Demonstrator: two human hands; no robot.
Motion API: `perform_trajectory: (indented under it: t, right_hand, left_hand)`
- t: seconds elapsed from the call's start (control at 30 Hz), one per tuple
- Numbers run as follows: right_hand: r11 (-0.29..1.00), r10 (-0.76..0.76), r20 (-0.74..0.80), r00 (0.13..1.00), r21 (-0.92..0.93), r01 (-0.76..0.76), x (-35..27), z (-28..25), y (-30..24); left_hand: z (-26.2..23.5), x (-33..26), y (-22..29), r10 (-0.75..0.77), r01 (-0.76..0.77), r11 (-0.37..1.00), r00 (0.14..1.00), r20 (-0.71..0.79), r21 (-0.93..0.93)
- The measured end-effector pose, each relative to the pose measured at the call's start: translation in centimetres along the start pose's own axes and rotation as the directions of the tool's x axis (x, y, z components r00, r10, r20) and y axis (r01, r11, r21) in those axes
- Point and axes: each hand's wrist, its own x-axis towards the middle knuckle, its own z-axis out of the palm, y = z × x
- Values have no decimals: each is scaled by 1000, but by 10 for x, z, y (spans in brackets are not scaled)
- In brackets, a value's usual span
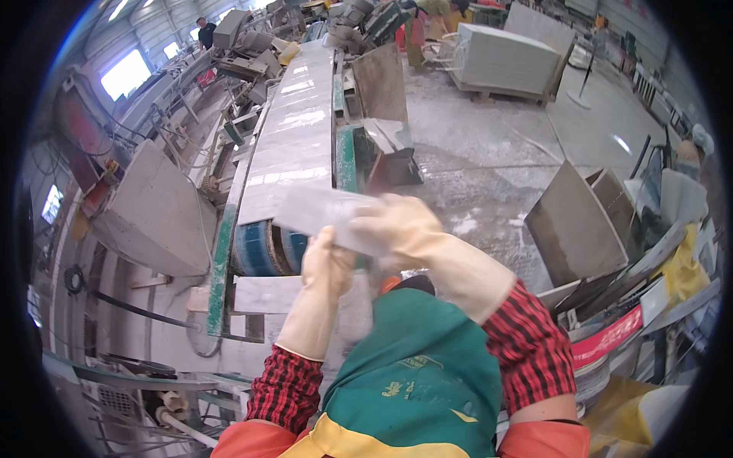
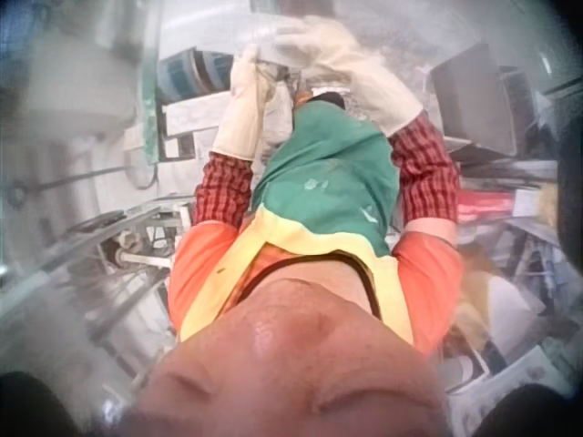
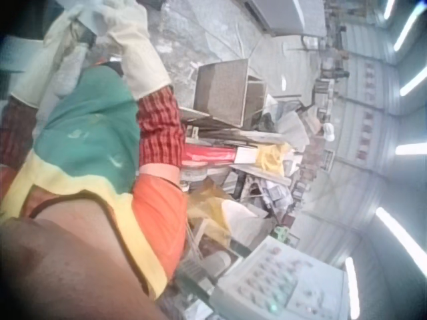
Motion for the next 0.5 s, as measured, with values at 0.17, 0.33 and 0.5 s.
perform_trajectory:
  t: [0.17, 0.33, 0.5]
  right_hand:
    - [978, -200, -166, 966, -95, 186, 41, 27, -5]
    - [998, 24, -237, 971, -58, -39, -34, 32, 63]
    - [709, 653, -214, 726, -163, -686, -229, 37, 142]
  left_hand:
    - [-83, 36, 59, 220, -249, 962, 951, -218, -114]
    - [-150, 76, 80, 247, -294, 954, 889, -387, -66]
    - [-187, 99, 79, 163, -203, 978, 890, -426, -50]
